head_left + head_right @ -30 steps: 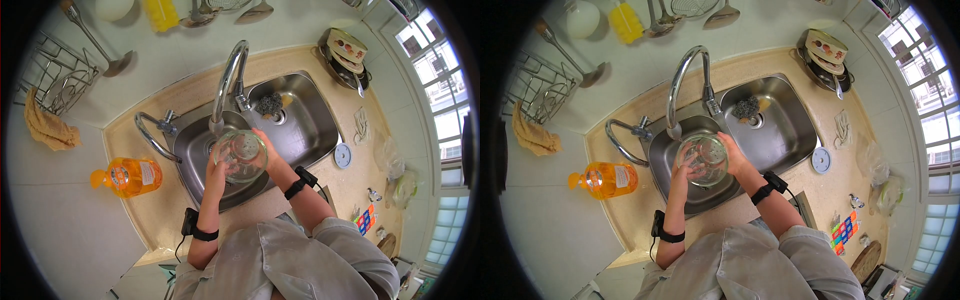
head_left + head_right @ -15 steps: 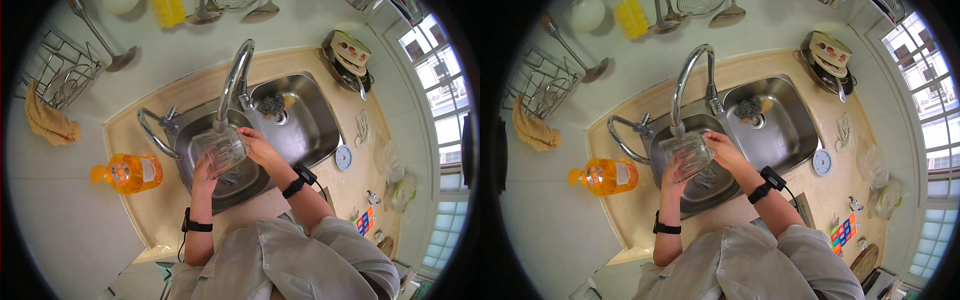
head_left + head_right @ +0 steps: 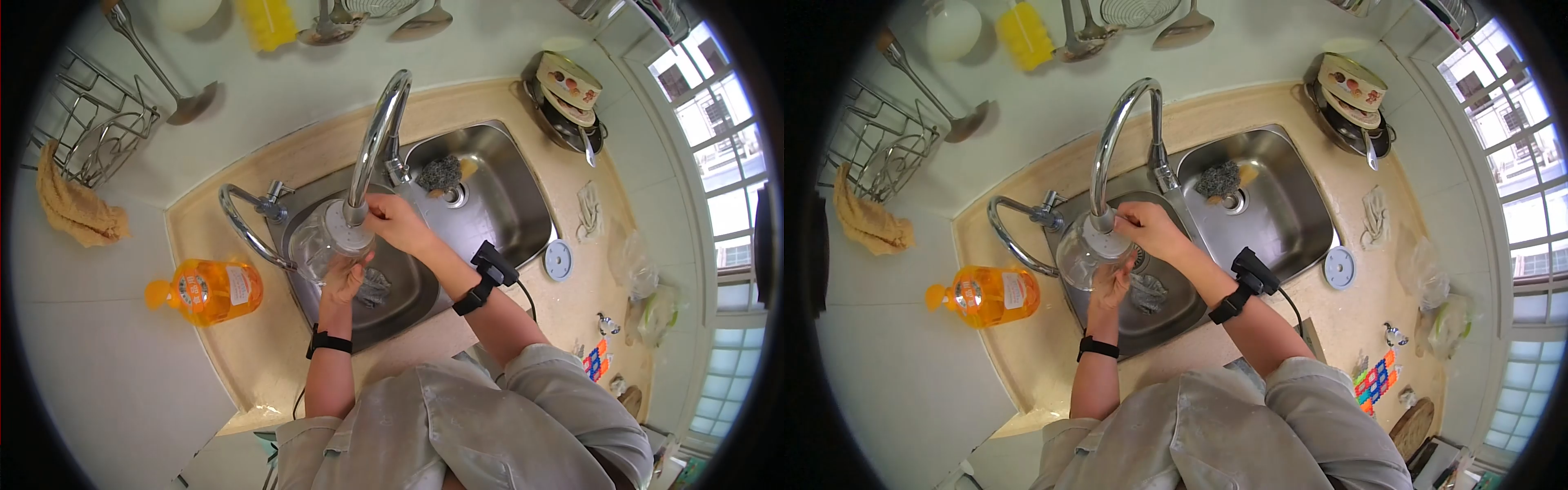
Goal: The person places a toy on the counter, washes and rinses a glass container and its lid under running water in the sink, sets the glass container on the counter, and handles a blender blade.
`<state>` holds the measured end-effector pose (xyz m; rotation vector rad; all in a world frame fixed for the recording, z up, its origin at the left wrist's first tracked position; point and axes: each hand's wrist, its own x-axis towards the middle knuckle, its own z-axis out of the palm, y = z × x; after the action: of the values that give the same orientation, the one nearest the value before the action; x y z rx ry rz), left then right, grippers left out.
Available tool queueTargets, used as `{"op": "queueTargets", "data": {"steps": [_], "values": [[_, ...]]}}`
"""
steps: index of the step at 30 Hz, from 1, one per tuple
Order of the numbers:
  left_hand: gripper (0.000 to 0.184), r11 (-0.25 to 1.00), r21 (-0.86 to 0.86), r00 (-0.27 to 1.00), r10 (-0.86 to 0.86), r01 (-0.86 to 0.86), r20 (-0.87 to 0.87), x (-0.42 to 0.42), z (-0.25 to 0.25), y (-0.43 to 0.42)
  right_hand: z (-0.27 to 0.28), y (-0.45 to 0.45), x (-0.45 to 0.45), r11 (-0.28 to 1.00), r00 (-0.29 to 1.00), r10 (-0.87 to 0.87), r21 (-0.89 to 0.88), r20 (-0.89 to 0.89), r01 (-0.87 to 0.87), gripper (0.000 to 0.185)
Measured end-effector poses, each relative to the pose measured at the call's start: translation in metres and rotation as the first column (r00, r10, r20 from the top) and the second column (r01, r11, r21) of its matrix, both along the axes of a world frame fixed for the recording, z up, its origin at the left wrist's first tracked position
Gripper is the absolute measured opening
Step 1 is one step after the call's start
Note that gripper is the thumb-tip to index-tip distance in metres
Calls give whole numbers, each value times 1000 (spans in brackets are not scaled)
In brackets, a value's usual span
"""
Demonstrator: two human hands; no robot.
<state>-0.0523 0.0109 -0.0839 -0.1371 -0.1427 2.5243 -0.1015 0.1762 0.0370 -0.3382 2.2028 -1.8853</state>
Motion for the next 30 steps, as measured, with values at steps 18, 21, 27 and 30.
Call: {"op": "queueTargets", "data": {"steps": [18, 21, 27, 30], "values": [[41, 742, -584, 891, 449, -328, 70, 28, 73, 29, -41, -4, 31, 583, 857, 55, -714, 512, 388, 9], [35, 520, -726, 798, 599, -451, -67, 34, 85, 32, -45, -9, 42, 477, 811, -54, -698, 583, 534, 8], [23, 420, -822, 880, 435, -384, -189, 32, 72, 7, -34, -2, 43, 904, 946, -310, -278, 98, 325, 19], [24, 455, -825, 914, 371, -335, -166, 27, 68, -3, -20, 5, 34, 953, 946, -301, -68, -117, 294, 21]]}}
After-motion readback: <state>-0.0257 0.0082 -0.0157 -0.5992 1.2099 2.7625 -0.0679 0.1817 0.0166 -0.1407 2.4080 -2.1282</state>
